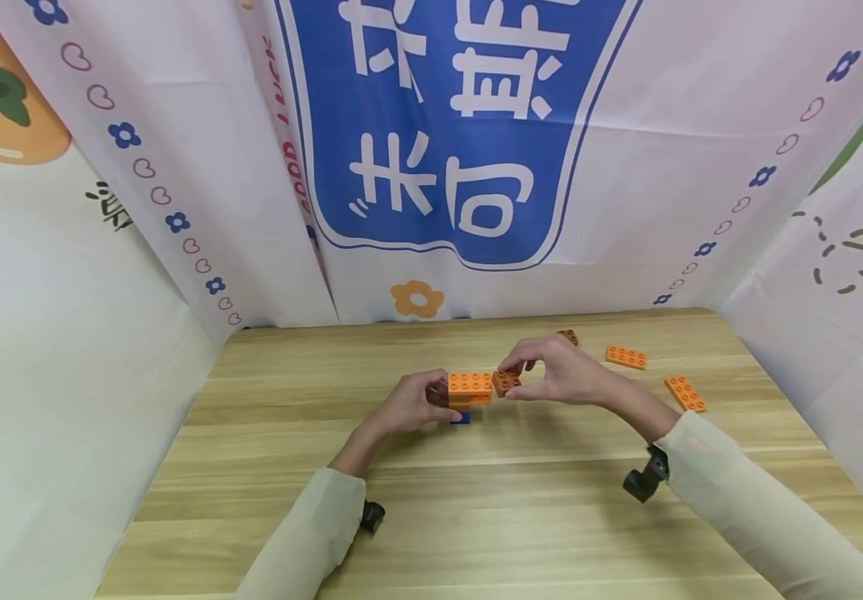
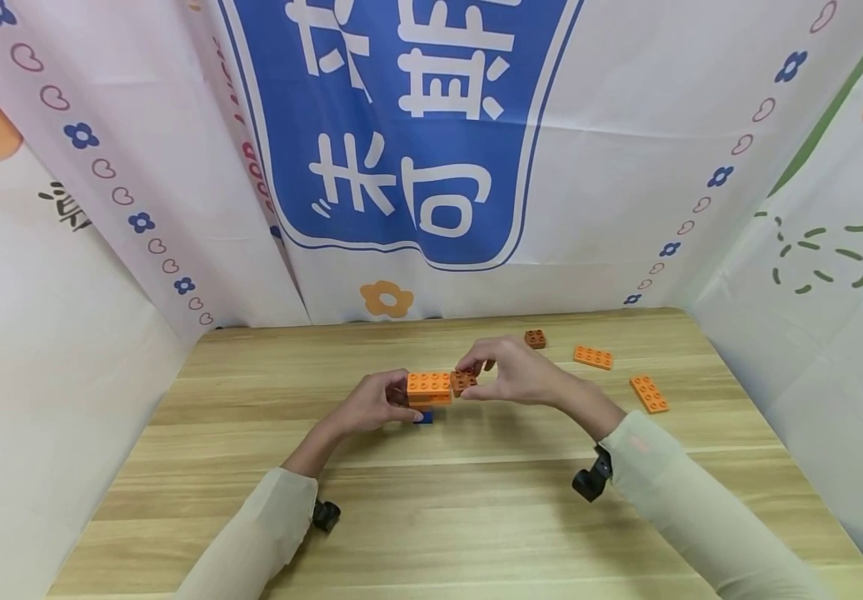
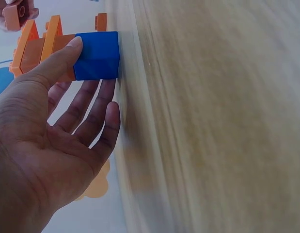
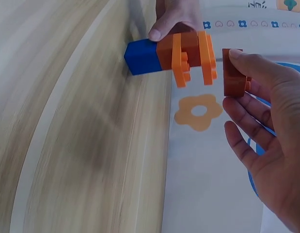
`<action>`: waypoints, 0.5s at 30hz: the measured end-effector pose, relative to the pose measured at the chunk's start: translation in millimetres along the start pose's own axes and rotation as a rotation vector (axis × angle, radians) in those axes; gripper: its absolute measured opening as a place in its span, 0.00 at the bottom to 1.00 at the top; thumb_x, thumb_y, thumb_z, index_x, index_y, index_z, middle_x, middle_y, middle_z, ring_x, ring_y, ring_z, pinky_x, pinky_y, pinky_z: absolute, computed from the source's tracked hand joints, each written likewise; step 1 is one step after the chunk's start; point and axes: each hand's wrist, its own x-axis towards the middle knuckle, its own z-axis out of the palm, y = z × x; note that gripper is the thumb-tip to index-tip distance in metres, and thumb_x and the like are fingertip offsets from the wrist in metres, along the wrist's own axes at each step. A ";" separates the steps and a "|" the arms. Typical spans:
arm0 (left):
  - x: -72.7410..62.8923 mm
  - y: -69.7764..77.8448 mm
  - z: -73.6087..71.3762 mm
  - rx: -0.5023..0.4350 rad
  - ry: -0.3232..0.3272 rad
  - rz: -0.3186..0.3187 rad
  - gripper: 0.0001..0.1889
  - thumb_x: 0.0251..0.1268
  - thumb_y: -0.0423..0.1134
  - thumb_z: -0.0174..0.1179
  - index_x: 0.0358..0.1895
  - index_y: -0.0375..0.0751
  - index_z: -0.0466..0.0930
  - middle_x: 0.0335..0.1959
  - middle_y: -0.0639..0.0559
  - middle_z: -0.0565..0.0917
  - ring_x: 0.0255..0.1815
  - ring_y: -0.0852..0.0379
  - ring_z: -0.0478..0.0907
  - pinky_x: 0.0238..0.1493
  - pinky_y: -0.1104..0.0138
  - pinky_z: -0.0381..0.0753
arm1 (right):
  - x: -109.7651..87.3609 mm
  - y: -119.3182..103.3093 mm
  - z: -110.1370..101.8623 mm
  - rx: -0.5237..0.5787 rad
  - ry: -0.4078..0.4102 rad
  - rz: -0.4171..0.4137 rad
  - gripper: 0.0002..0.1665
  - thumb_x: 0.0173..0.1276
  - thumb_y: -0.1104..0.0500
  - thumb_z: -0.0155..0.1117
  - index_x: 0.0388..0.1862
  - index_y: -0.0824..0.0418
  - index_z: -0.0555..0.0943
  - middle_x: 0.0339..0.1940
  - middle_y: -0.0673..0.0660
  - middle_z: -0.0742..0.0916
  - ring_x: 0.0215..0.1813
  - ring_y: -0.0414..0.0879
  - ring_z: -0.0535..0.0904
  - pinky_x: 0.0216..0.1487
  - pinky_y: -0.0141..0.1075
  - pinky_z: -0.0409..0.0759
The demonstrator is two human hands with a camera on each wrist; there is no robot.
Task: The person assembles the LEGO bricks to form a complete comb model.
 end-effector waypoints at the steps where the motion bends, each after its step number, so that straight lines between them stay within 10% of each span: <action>1: 0.2 -0.1 0.0 0.002 0.000 -0.002 0.15 0.62 0.34 0.78 0.47 0.42 0.82 0.46 0.50 0.88 0.46 0.56 0.85 0.51 0.60 0.87 | 1.4 -0.9 0.9 0.000 0.001 0.007 0.19 0.60 0.56 0.85 0.49 0.57 0.91 0.45 0.47 0.92 0.45 0.40 0.86 0.45 0.36 0.86; 15: 0.8 -1.1 -1.3 0.022 -0.005 0.025 0.14 0.62 0.34 0.78 0.46 0.43 0.83 0.43 0.51 0.88 0.44 0.57 0.85 0.48 0.63 0.86 | 24.5 -12.1 17.1 -0.024 0.052 0.026 0.19 0.59 0.54 0.86 0.48 0.56 0.91 0.44 0.46 0.91 0.44 0.41 0.85 0.46 0.47 0.88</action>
